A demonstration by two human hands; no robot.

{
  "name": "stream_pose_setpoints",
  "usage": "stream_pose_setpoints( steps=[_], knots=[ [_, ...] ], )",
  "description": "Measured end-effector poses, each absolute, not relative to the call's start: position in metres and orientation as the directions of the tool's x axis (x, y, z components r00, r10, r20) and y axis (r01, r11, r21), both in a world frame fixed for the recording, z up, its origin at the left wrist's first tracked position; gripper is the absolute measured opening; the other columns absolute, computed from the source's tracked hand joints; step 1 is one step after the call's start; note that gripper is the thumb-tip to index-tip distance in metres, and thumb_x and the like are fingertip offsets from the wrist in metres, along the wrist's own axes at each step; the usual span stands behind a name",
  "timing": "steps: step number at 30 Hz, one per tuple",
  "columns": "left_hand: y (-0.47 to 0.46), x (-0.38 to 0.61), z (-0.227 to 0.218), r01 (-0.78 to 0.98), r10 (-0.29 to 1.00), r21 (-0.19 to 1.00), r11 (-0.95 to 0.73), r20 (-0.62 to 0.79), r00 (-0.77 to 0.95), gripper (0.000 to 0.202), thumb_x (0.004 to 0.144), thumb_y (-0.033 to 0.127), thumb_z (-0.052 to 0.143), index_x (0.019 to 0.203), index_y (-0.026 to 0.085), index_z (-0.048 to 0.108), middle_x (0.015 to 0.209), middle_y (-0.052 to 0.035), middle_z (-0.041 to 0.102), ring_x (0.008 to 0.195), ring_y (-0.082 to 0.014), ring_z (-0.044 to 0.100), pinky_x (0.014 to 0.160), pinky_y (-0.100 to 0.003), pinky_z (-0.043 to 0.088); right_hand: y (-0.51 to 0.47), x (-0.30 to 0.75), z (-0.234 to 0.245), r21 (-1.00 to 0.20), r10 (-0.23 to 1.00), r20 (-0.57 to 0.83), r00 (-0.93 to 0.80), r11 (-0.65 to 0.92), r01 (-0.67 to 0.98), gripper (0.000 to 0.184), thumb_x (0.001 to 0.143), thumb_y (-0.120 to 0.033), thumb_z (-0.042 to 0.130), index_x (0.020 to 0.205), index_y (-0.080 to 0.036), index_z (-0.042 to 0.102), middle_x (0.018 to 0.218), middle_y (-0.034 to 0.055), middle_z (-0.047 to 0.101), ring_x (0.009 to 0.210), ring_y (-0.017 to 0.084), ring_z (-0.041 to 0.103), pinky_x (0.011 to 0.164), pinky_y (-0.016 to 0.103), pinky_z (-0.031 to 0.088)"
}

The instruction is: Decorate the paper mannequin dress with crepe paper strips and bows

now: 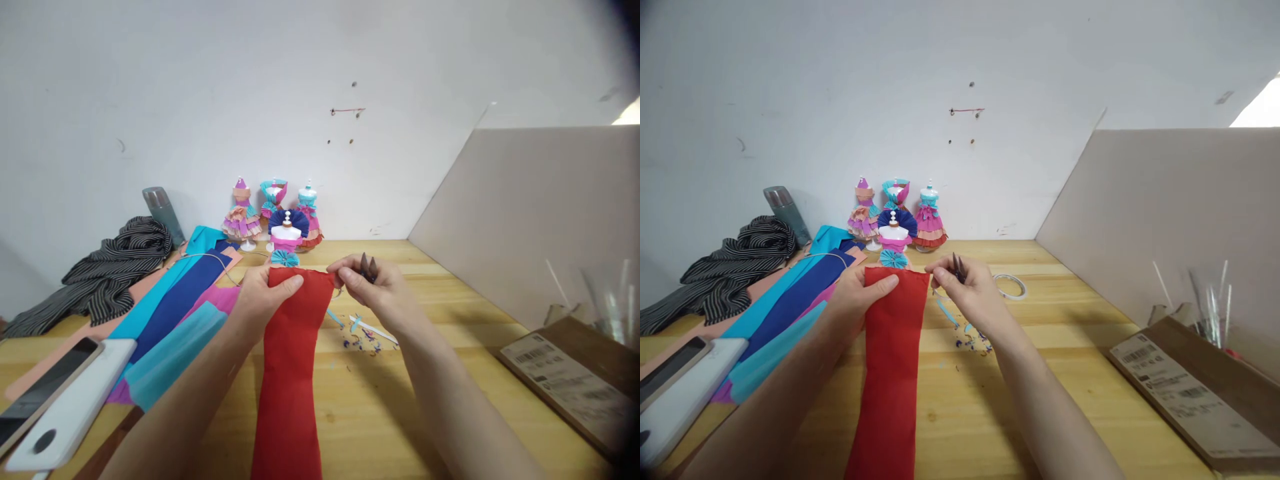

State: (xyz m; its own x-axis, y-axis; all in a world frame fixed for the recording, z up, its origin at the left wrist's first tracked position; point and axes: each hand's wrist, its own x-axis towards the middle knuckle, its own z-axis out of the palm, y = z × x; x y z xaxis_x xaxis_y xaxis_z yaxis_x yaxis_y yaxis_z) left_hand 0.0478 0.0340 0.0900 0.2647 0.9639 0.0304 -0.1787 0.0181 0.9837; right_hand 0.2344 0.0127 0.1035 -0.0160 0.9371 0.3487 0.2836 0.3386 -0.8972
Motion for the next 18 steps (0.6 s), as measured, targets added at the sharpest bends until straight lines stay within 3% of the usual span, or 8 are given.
stream_pose_setpoints(
  steps=[8, 12, 18],
  knots=[
    [0.035, 0.049, 0.089, -0.118, 0.987, 0.991, -0.061, 0.077, 0.139, 0.027, 0.062, 0.032, 0.077, 0.078, 0.012, 0.069, 0.068, -0.0048, 0.07, 0.06, -0.0166, 0.063, 0.055, -0.025, 0.051, 0.007, 0.228, 0.102, -0.848, 0.869, 0.471, 0.151, 0.399, 0.35, 0.018, 0.07, -0.034, 0.068, 0.078, -0.018, 0.063, 0.061, -0.0003, 0.057, 0.052, 0.011, 0.047, 0.049, 0.025, 0.038],
    [0.036, 0.051, 0.084, -0.083, 0.981, 0.993, -0.085, 0.098, 0.167, 0.027, 0.065, 0.035, 0.074, 0.079, 0.012, 0.07, 0.069, -0.0058, 0.07, 0.062, -0.0184, 0.064, 0.056, -0.027, 0.051, 0.009, 0.225, 0.095, -0.851, 0.898, 0.433, 0.08, 0.378, 0.365, 0.022, 0.068, -0.034, 0.069, 0.081, -0.016, 0.065, 0.067, 0.0011, 0.061, 0.049, 0.009, 0.042, 0.046, 0.024, 0.035],
    [0.039, 0.05, 0.081, -0.111, 0.948, 0.991, -0.073, 0.103, 0.3, 0.033, 0.064, 0.04, 0.076, 0.084, 0.014, 0.071, 0.081, -0.0062, 0.07, 0.072, -0.0188, 0.064, 0.064, -0.027, 0.051, 0.016, 0.223, 0.088, -0.828, 0.903, 0.423, 0.079, 0.35, 0.437, 0.016, 0.069, -0.032, 0.066, 0.07, -0.016, 0.064, 0.05, -0.0041, 0.047, 0.047, 0.009, 0.04, 0.046, 0.025, 0.031]
  ],
)
